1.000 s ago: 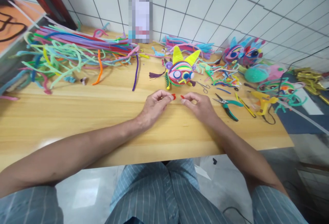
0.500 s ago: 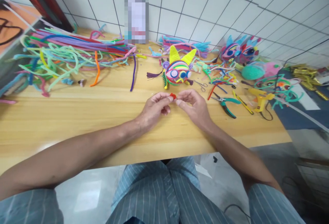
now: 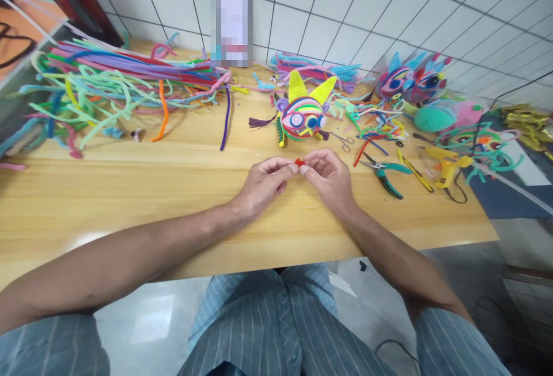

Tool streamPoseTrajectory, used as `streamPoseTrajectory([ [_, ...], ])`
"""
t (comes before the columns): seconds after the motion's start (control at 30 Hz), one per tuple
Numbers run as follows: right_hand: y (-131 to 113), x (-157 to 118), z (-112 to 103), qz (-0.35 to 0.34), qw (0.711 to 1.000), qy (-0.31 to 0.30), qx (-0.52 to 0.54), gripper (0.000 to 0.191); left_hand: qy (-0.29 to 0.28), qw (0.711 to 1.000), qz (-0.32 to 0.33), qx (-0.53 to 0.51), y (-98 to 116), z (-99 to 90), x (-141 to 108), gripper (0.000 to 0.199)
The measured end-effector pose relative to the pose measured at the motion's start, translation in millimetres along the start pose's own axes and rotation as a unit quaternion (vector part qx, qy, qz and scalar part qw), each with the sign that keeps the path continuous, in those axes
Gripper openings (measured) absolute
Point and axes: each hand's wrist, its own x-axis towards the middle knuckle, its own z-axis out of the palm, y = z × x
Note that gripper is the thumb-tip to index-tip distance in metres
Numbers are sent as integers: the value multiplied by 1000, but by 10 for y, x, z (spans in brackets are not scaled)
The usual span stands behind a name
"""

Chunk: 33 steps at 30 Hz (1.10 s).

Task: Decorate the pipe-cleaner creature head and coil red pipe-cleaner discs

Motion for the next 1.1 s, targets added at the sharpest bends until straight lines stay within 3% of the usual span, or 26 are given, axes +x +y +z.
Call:
streamPoseTrajectory([
  [0.3, 17, -10, -55, -37, 999, -6, -11, 11, -5, 994, 91, 66, 3, -37, 39, 28],
  [0.53, 110, -35, -36, -36, 999, 21, 16, 20, 4, 995, 62, 72, -1, -19, 44, 31],
  [0.77, 111, -87, 20, -49, 998, 27, 10, 17, 31, 997, 30, 68, 27, 1, 18, 29],
  [1.1, 64, -117, 28, -90, 995, 45, -10, 7, 12, 995, 39, 94, 41, 16, -22, 24],
])
